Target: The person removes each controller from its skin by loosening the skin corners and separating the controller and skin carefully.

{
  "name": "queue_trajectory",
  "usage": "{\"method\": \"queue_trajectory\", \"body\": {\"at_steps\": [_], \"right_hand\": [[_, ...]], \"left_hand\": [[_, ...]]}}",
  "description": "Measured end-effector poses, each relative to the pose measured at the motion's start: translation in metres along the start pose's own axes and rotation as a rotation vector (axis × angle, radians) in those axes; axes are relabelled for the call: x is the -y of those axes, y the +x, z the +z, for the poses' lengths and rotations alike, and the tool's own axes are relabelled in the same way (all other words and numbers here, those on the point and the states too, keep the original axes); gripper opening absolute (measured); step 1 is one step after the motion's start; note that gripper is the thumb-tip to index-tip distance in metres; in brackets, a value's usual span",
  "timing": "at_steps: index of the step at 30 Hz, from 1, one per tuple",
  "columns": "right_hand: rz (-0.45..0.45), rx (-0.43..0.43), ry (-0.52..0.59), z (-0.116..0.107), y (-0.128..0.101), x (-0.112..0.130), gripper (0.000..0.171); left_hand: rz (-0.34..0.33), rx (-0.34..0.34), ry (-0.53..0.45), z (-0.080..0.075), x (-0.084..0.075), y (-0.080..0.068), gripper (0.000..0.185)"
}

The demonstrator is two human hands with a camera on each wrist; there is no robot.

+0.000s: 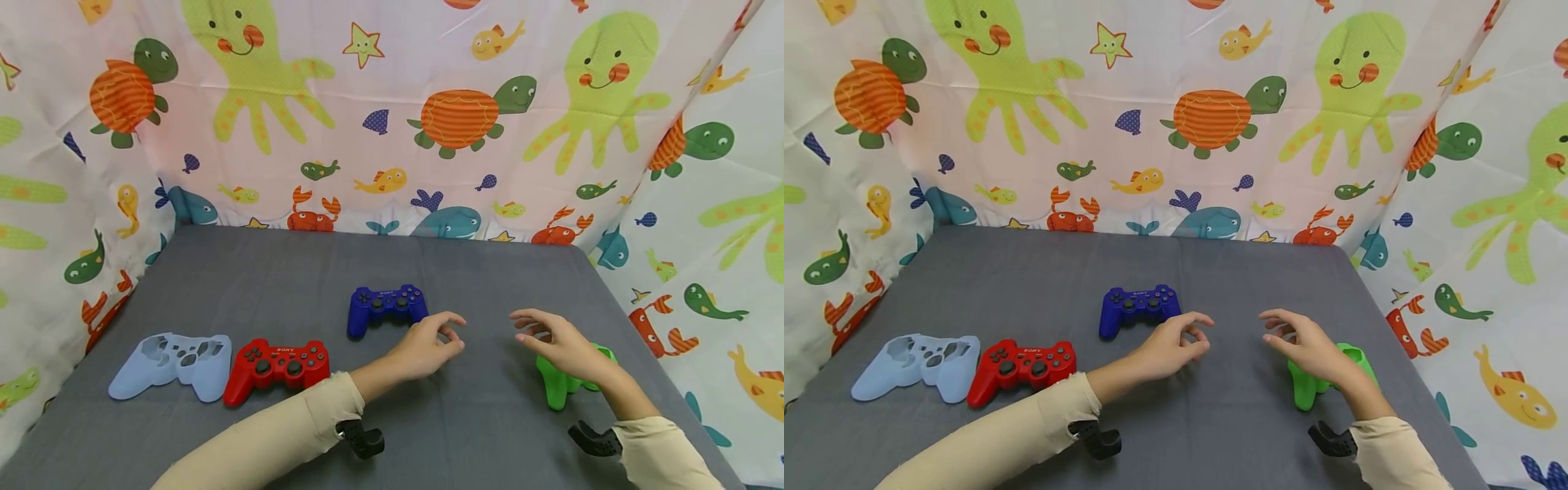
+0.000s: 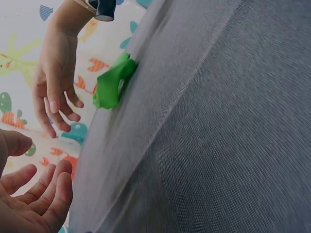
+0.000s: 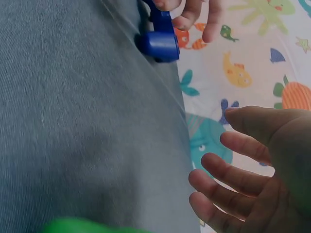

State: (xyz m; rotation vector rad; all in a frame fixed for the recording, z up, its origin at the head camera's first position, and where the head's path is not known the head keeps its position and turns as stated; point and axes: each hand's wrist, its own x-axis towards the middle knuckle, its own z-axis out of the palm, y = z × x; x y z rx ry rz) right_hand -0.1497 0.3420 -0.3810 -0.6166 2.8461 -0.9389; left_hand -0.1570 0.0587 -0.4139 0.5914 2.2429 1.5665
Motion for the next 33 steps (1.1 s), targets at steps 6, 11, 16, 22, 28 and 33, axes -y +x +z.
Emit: {"method": "queue_trajectory", "body": {"at_steps": [6, 11, 16, 22, 28, 33], "right_hand": [[-0.014, 0.011, 0.023, 0.013, 0.009, 0.008, 0.034], [-0.005, 0.023, 0.067, 0.02, 0.021, 0.017, 0.035], [-0.014, 0.046, 0.09, 0.029, 0.037, 0.021, 0.035], [-0.063, 0.049, 0.119, 0.042, 0.051, 0.024, 0.035], [-0.078, 0.066, 0.143, 0.049, 0.06, 0.029, 0.035], [-0.085, 0.071, 0.159, 0.05, 0.066, 0.031, 0.036]], "left_hand": [[-0.011, -0.023, 0.017, -0.013, 0.007, -0.01, 0.034], [-0.008, -0.05, 0.042, -0.023, 0.006, -0.015, 0.033], [0.001, -0.084, 0.036, -0.033, 0.006, -0.018, 0.034], [-0.009, -0.112, 0.033, -0.044, 0.012, -0.023, 0.035], [-0.013, -0.139, 0.044, -0.056, 0.019, -0.029, 0.038], [-0.02, -0.184, 0.057, -0.069, 0.019, -0.034, 0.037]]}}
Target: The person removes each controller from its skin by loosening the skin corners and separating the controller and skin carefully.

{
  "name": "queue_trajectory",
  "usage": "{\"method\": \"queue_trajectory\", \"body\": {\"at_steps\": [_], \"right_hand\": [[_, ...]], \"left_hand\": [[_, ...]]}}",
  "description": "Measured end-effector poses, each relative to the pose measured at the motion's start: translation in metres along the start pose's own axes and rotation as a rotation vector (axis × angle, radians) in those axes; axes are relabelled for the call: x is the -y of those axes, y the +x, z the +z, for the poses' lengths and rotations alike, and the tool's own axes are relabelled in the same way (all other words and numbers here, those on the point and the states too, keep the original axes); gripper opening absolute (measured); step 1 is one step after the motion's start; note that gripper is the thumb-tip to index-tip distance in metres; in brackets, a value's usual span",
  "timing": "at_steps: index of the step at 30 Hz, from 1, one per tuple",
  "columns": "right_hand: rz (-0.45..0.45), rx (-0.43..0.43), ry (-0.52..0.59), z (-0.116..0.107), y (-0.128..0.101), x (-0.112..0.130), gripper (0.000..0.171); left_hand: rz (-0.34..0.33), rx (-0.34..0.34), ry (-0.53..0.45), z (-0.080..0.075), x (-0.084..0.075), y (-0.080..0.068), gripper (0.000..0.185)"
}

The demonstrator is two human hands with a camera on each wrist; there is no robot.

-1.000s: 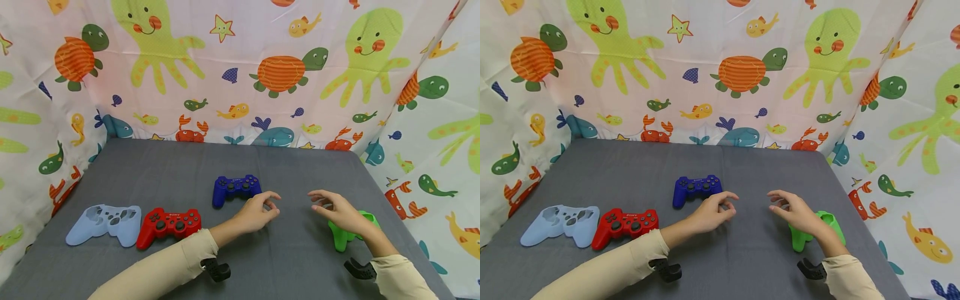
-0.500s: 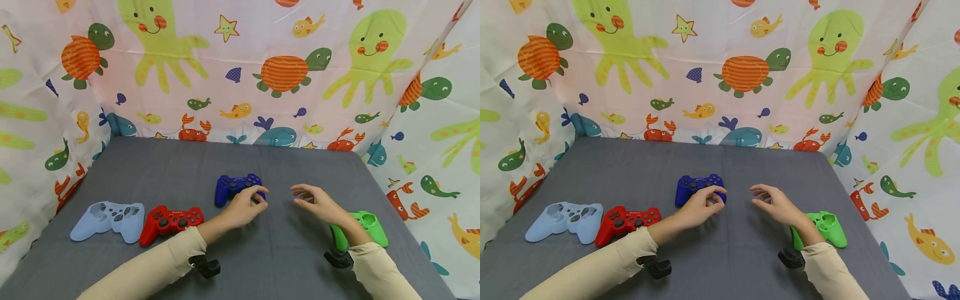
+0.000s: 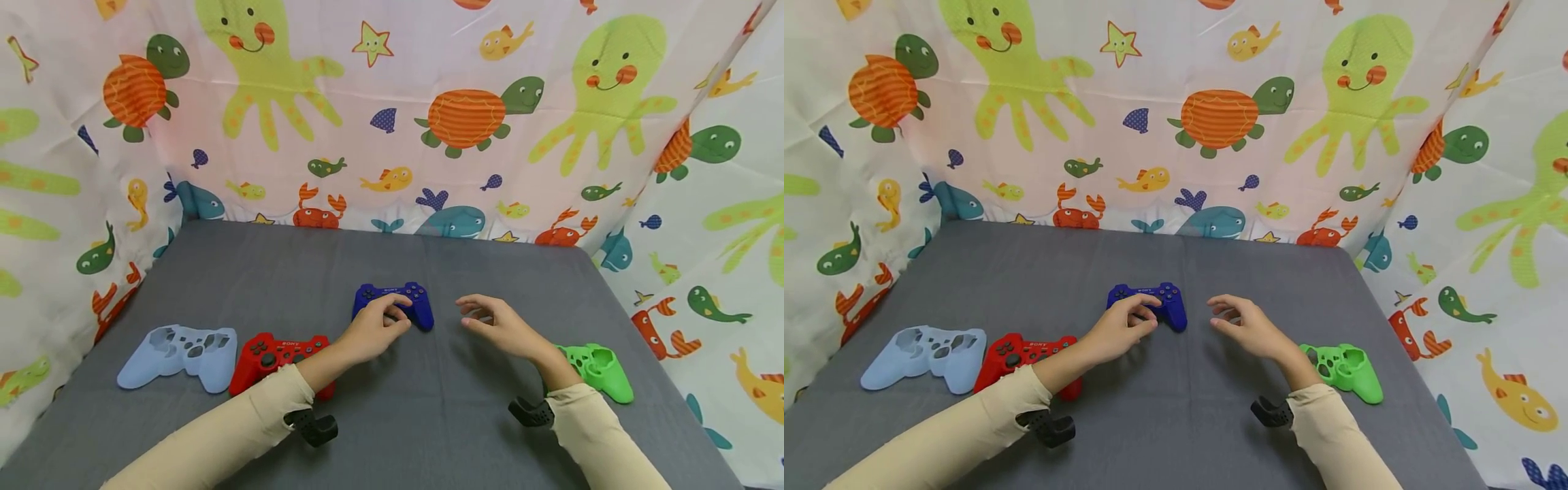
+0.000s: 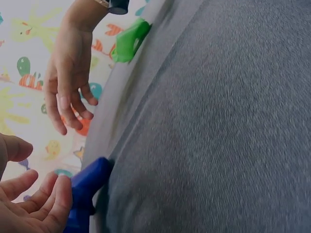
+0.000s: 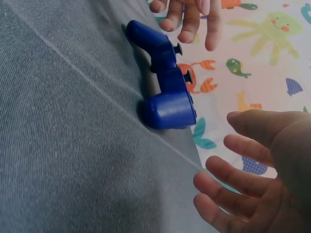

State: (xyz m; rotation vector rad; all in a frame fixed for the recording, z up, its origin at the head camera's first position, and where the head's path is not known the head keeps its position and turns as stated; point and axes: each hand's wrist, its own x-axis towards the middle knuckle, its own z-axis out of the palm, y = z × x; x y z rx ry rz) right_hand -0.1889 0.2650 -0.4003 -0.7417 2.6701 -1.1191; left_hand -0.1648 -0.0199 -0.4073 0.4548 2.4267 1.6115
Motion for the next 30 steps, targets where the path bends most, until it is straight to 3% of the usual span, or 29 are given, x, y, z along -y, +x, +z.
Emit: {"method": "queue_trajectory", "body": {"at_steps": [8, 17, 24, 30], "right_hand": [[-0.022, -0.015, 0.066, 0.006, 0.009, -0.002, 0.037], [-0.006, -0.05, 0.096, 0.015, 0.022, -0.001, 0.041], [0.051, 0.02, 0.12, 0.025, 0.036, 0.007, 0.056], [0.062, 0.13, 0.13, 0.031, 0.045, 0.007, 0.067]], "left_hand": [[-0.028, -0.063, 0.003, -0.015, 0.009, 0.002, 0.034], [-0.062, -0.103, 0.105, -0.039, 0.014, 0.004, 0.038], [-0.144, -0.067, 0.128, -0.056, 0.023, 0.008, 0.053], [-0.213, 0.049, 0.121, -0.063, 0.031, 0.013, 0.069]]}}
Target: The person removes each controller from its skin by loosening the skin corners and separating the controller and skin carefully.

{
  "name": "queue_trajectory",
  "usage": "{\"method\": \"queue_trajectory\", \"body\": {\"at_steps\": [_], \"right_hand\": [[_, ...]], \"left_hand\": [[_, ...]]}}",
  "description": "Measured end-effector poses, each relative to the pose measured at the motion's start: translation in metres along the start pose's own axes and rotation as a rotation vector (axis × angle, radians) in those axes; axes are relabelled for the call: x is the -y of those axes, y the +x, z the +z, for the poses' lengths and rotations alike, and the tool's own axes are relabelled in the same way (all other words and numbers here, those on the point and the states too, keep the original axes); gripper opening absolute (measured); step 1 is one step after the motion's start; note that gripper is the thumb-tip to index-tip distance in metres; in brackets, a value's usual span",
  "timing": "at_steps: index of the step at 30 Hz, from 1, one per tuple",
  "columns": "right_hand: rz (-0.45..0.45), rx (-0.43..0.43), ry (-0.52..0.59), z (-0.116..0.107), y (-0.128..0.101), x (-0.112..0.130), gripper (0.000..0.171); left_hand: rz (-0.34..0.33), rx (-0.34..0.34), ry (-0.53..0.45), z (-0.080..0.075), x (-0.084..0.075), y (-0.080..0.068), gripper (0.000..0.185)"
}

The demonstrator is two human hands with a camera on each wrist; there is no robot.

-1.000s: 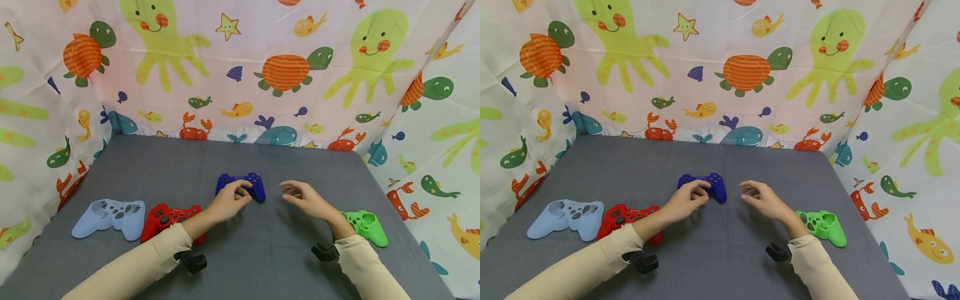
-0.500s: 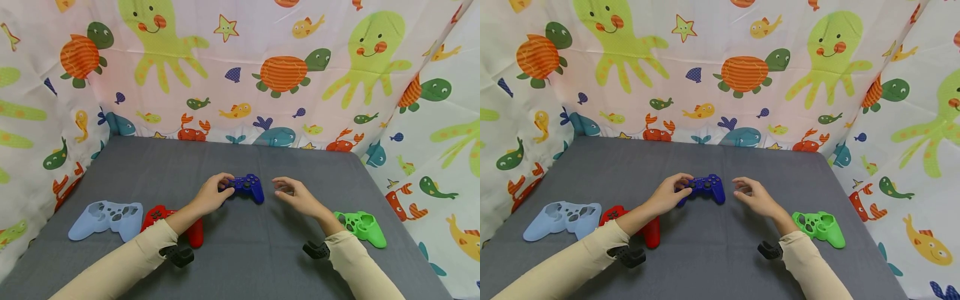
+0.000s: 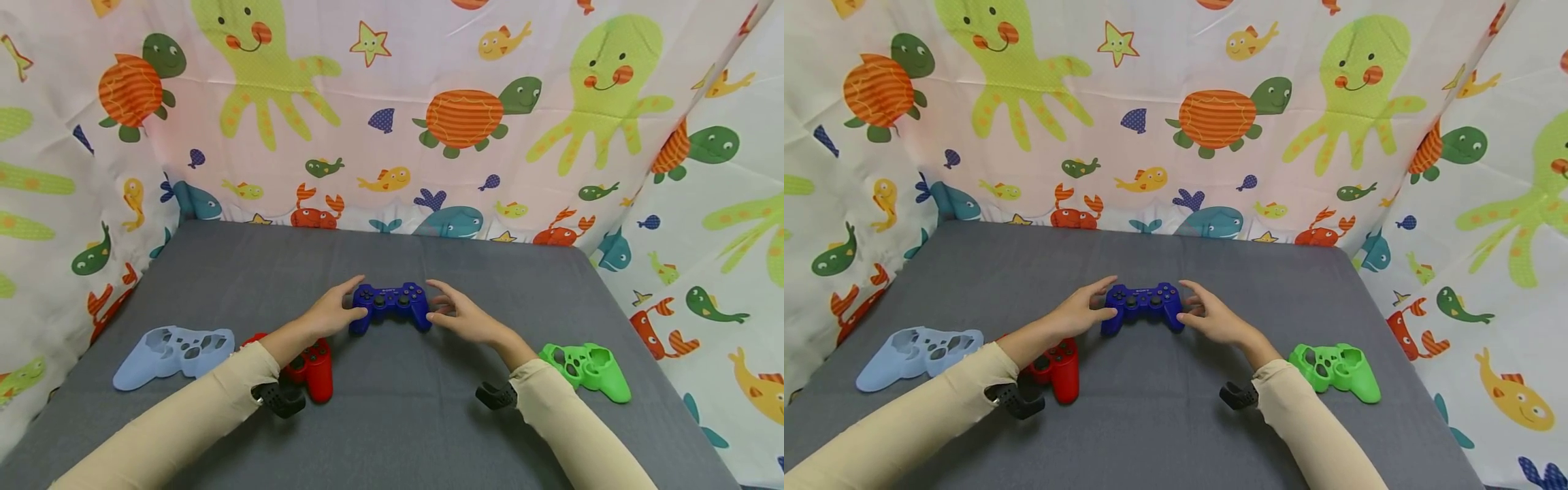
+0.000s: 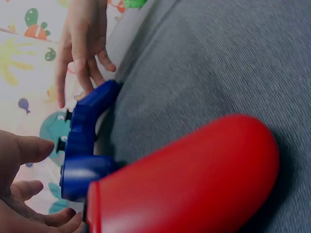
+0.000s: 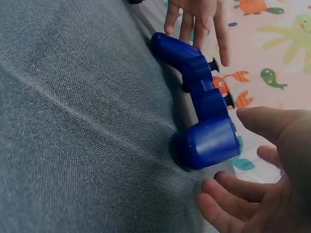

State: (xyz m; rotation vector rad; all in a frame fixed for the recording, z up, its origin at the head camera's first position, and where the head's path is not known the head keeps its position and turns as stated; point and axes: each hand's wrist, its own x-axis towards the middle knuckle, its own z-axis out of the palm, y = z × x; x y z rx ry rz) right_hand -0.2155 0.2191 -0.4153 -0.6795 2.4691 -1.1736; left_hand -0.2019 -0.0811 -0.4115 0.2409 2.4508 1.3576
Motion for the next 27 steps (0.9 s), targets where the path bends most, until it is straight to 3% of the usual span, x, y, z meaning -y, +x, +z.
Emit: {"method": "queue_trajectory", "body": {"at_steps": [6, 11, 27], "right_hand": [[-0.024, 0.036, -0.012, 0.001, 0.008, -0.005, 0.072], [-0.002, 0.058, 0.002, 0.001, 0.014, -0.007, 0.074], [0.039, 0.115, -0.011, -0.001, 0.022, -0.004, 0.074]], "left_hand": [[-0.02, 0.046, -0.018, -0.002, 0.004, 0.005, 0.073], [-0.033, 0.063, 0.021, -0.003, 0.005, 0.006, 0.071], [0.015, 0.047, 0.109, -0.002, 0.009, 0.009, 0.068]]}}
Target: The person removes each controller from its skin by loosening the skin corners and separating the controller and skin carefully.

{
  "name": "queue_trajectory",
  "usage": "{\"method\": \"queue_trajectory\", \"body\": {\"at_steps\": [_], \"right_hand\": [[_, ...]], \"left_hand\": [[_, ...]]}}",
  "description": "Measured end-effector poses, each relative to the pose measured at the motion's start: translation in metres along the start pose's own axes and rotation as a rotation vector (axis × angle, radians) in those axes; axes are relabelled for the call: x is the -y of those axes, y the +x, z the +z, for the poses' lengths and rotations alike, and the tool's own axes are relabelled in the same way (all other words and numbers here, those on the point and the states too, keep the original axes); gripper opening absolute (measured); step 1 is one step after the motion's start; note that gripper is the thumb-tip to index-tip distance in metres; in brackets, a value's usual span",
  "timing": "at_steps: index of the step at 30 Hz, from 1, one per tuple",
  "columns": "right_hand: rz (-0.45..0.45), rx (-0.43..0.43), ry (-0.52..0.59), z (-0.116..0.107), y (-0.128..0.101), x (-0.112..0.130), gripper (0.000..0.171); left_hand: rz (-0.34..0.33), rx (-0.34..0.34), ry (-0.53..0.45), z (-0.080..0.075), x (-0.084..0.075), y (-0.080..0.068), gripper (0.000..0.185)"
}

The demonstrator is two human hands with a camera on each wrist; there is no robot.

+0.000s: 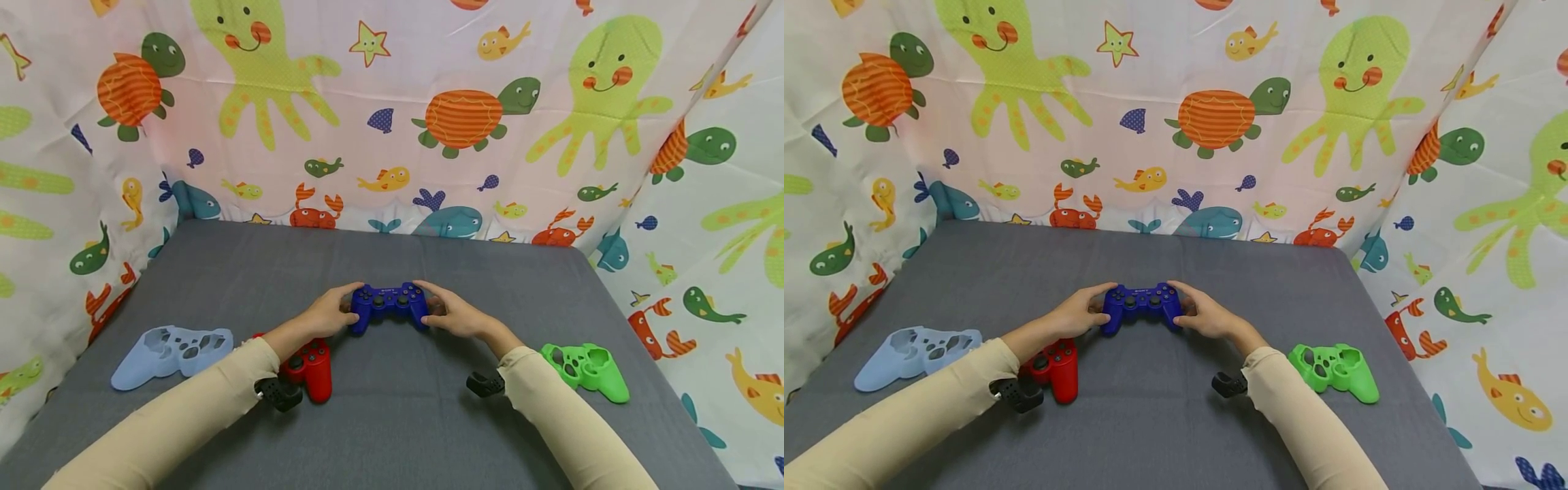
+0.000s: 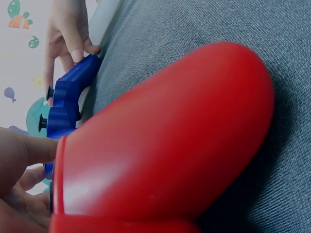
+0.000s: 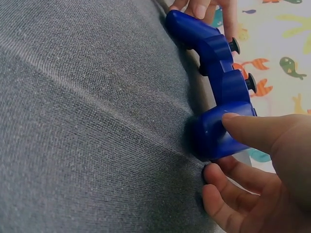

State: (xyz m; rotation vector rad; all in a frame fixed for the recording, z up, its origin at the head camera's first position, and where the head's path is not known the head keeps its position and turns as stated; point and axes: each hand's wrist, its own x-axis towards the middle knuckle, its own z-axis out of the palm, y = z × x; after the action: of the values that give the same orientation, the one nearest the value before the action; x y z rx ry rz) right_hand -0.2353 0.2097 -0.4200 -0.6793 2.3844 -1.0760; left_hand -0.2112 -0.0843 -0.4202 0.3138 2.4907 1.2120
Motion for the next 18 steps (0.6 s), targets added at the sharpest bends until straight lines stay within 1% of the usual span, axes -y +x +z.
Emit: {"method": "queue_trajectory", "body": {"at_steps": [4, 10, 14, 18], "right_hand": [[-0.006, -0.004, -0.01, 0.0003, 0.0019, -0.0018, 0.073], [-0.034, -0.005, -0.016, 0.0004, 0.0041, -0.0032, 0.072], [-0.053, -0.012, 0.005, 0.0031, 0.0039, -0.0052, 0.071], [-0.058, -0.028, 0.009, 0.0035, 0.0041, -0.0057, 0.071]], "left_hand": [[0.013, -0.015, 0.013, 0.0003, 0.0006, -0.0004, 0.068], [0.001, -0.036, 0.036, -0.0005, 0.0, -0.0002, 0.069], [0.004, -0.048, 0.027, 0.0017, -0.0004, -0.0011, 0.069], [-0.003, -0.065, -0.002, 0.0027, -0.0018, -0.001, 0.068]]}}
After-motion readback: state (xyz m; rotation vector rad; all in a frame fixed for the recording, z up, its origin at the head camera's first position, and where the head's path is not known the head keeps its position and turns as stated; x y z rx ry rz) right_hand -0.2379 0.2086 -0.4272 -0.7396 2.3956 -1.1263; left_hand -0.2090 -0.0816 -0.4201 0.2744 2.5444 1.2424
